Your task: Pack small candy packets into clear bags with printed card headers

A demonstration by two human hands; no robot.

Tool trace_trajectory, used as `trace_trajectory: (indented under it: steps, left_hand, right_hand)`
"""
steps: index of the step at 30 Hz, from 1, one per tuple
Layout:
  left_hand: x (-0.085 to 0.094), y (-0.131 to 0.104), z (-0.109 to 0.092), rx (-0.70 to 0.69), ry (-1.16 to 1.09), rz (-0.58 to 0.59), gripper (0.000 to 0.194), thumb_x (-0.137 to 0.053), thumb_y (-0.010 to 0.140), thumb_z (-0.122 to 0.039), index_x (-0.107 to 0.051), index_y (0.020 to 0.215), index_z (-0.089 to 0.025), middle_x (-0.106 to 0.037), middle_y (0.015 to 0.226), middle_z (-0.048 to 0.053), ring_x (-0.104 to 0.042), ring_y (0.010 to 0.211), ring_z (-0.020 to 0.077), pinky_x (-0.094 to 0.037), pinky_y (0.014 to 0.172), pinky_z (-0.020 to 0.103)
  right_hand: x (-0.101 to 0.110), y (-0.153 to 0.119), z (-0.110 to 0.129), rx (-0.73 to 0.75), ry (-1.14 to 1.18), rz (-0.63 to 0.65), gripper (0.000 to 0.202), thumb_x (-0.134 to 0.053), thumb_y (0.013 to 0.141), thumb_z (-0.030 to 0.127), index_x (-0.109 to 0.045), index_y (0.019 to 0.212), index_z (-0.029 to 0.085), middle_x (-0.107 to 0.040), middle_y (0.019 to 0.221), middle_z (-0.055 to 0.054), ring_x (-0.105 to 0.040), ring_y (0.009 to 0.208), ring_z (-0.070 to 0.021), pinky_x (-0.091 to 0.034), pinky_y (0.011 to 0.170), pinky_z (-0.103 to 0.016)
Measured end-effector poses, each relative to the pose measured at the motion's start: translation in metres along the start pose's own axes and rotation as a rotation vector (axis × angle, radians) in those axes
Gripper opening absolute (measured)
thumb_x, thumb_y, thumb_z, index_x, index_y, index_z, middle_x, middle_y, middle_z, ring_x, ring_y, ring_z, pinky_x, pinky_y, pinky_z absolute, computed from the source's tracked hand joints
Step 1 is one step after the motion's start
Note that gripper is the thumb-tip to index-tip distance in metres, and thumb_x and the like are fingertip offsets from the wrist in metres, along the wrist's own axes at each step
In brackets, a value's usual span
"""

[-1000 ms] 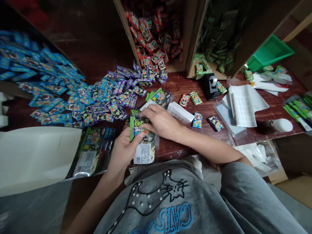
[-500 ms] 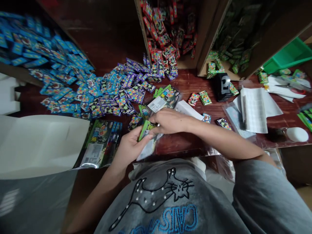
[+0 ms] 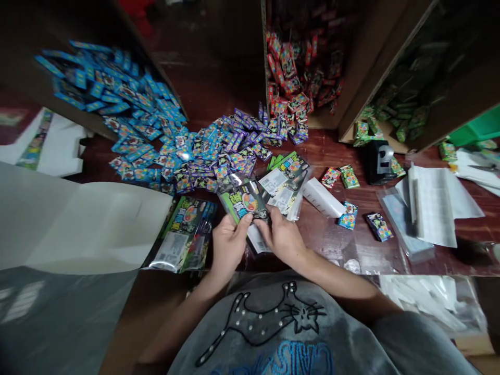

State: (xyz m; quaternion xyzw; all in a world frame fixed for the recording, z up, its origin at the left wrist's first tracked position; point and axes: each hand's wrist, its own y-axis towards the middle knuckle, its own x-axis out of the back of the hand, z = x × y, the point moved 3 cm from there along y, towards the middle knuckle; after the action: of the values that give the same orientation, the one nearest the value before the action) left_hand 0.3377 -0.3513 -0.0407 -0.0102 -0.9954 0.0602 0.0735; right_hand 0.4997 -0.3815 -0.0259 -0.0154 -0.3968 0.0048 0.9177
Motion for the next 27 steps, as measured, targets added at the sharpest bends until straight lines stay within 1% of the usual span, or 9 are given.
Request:
trace_trajectory:
  steps: [5, 8, 10, 13, 15, 17, 21, 24, 27]
  left_hand:
    - [-0.021, -0.009, 0.029, 0.028, 0.062, 0.121, 0.04, -0.061, 0.102, -0.056, -0.071, 0.11, -0.019, -0.082, 0.096, 0.009, -0.078, 0.084, 0.0215, -0.061, 0.075, 0.031]
    - [0.005, -0.003, 0.015, -0.038, 0.173, 0.29, 0.04, -0.08, 0.089, -0.051, -0.075, 0.116, -0.022, -0.084, 0.1, 0.009, -0.081, 0.089, 0.0263, -0.065, 0.08, 0.036]
    - [0.039, 0.016, -0.015, -0.184, 0.416, 0.263, 0.04, -0.075, 0.094, -0.049, -0.074, 0.128, -0.027, -0.083, 0.122, 0.01, -0.081, 0.108, 0.0278, -0.064, 0.097, 0.04]
    - [0.092, 0.077, -0.072, -0.308, 0.846, -0.011, 0.04, -0.06, 0.103, -0.043, -0.072, 0.135, -0.022, -0.079, 0.134, 0.013, -0.077, 0.119, 0.0319, -0.057, 0.11, 0.05]
    - [0.107, 0.138, -0.101, -0.27, 1.054, -0.097, 0.05, -0.058, 0.104, -0.04, -0.065, 0.144, -0.011, -0.075, 0.138, 0.02, -0.073, 0.127, 0.0378, -0.052, 0.114, 0.059]
    - [0.106, 0.206, -0.117, -0.213, 1.117, -0.18, 0.066, -0.061, 0.104, -0.048, -0.056, 0.146, 0.003, -0.07, 0.143, 0.027, -0.065, 0.137, 0.0379, -0.044, 0.121, 0.059]
    - [0.072, 0.318, -0.106, 0.09, 1.167, 0.008, 0.117, -0.082, 0.082, -0.072, -0.044, 0.147, 0.016, -0.053, 0.157, 0.039, -0.051, 0.149, 0.0439, -0.039, 0.123, 0.057]
    - [0.056, 0.355, -0.092, 0.18, 1.198, 0.043, 0.127, -0.096, 0.063, -0.072, -0.051, 0.142, 0.015, -0.054, 0.154, 0.042, -0.053, 0.146, 0.0479, -0.041, 0.119, 0.058]
    - [0.058, 0.351, -0.09, 0.111, 1.245, 0.03, 0.113, -0.09, 0.075, -0.07, -0.051, 0.14, 0.014, -0.055, 0.154, 0.039, -0.049, 0.148, 0.0468, -0.036, 0.122, 0.058]
  right_hand:
    - [-0.028, -0.004, -0.03, -0.226, -0.417, 0.03, 0.032, -0.04, 0.114, 0.032, -0.064, 0.125, 0.013, -0.083, 0.1, -0.016, -0.08, 0.079, -0.027, -0.045, 0.062, -0.029]
    - [-0.011, -0.006, -0.047, -0.282, -0.475, 0.045, 0.031, -0.041, 0.114, 0.031, -0.066, 0.117, 0.013, -0.08, 0.082, -0.012, -0.076, 0.066, -0.0249, -0.036, 0.057, -0.028]
    - [0.007, -0.008, -0.051, -0.282, -0.517, 0.057, 0.03, -0.046, 0.114, 0.033, -0.068, 0.116, 0.014, -0.08, 0.08, -0.011, -0.075, 0.067, -0.0247, -0.035, 0.057, -0.028]
    - [0.033, 0.006, -0.036, -0.105, -0.59, 0.016, 0.032, -0.051, 0.114, 0.041, -0.072, 0.112, 0.017, -0.081, 0.095, -0.013, -0.077, 0.089, -0.0258, -0.044, 0.067, -0.03]
    - [0.045, 0.035, -0.015, 0.056, -0.594, -0.074, 0.042, -0.049, 0.115, 0.052, -0.073, 0.114, 0.017, -0.081, 0.106, -0.014, -0.074, 0.104, -0.0276, -0.05, 0.078, -0.032]
    - [0.047, 0.081, 0.008, 0.124, -0.546, -0.144, 0.056, -0.047, 0.112, 0.064, -0.071, 0.122, 0.014, -0.079, 0.112, -0.017, -0.071, 0.111, -0.0315, -0.054, 0.087, -0.037]
    - [0.017, 0.184, 0.04, -0.046, -0.477, -0.084, 0.079, -0.065, 0.099, 0.073, -0.061, 0.138, 0.005, -0.068, 0.135, -0.03, -0.066, 0.122, -0.0411, -0.058, 0.095, -0.048]
    - [-0.012, 0.23, 0.051, -0.122, -0.429, 0.019, 0.084, -0.078, 0.094, 0.061, -0.052, 0.147, 0.002, -0.058, 0.146, -0.032, -0.06, 0.132, -0.0428, -0.058, 0.101, -0.05]
    - [-0.018, 0.236, 0.049, -0.076, -0.372, 0.036, 0.081, -0.079, 0.093, 0.049, -0.048, 0.148, -0.001, -0.055, 0.147, -0.032, -0.055, 0.136, -0.0442, -0.056, 0.106, -0.053]
